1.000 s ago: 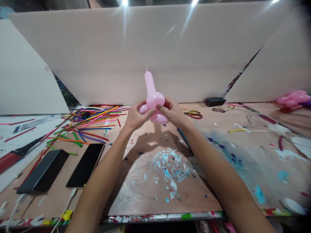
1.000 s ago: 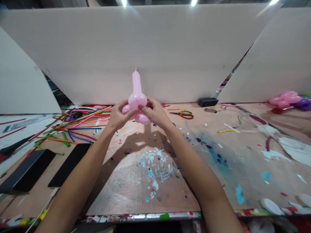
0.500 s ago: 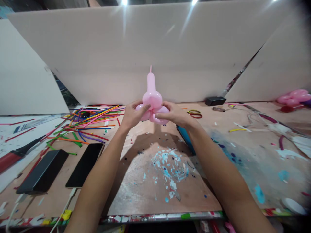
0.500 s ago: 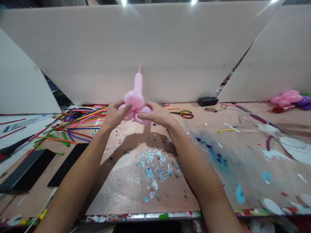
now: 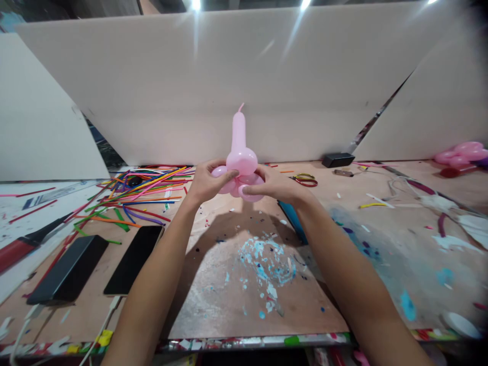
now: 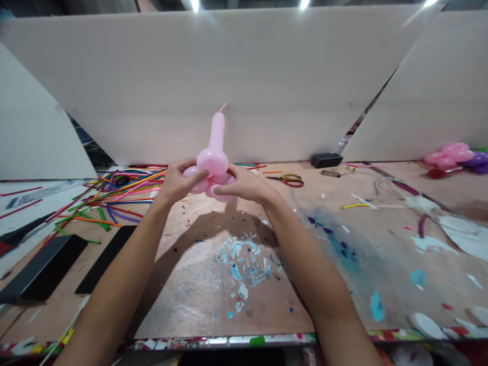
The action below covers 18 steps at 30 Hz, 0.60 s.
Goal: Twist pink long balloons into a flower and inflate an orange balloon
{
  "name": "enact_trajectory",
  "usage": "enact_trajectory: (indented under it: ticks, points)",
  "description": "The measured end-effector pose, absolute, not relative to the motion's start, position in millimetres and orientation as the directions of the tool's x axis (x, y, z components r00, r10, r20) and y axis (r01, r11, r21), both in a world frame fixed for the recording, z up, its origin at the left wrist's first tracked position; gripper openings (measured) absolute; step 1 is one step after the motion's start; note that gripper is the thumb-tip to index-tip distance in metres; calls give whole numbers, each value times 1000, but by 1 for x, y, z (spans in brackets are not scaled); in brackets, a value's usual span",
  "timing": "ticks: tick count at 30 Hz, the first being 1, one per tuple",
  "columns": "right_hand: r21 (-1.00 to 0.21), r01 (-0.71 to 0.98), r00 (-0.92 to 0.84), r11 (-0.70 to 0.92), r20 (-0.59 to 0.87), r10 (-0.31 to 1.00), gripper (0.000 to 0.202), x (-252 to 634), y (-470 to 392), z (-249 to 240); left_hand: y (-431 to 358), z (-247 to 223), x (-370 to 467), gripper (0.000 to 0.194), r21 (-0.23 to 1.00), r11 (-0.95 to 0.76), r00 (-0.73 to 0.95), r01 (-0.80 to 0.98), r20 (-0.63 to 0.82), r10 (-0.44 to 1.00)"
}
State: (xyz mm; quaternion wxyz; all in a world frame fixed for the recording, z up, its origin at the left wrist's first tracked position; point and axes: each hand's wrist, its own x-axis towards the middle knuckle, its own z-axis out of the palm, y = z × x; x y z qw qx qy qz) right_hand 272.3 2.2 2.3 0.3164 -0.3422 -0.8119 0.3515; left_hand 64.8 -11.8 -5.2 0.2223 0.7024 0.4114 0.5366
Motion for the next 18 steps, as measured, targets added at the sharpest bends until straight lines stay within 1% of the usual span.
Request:
enact_trajectory:
  ticks: [6, 10, 12, 16, 18]
  points:
    - [-678, 408, -573, 612, 331, 750, 57, 275, 3, 0, -15, -1, 59, 43, 783, -519, 146, 342, 502, 853]
    - [-626, 403, -577, 667, 392, 716, 63, 275, -5, 6, -14, -1, 57, 44, 796, -517, 183, 314, 484, 856]
    - [-598, 406, -554, 691, 441, 706, 60, 274, -9, 9, -14, -2, 55, 44, 816, -509, 180, 274, 476, 861]
    - [-499, 422, -485, 757, 582, 653, 49, 271, -15, 13, -13, -1, 50, 46, 847, -495, 156, 193, 472, 868]
    - [-492, 373, -472, 787, 630, 617, 51, 269, -16, 13, -13, 1, 47, 47, 854, -495, 158, 158, 473, 867]
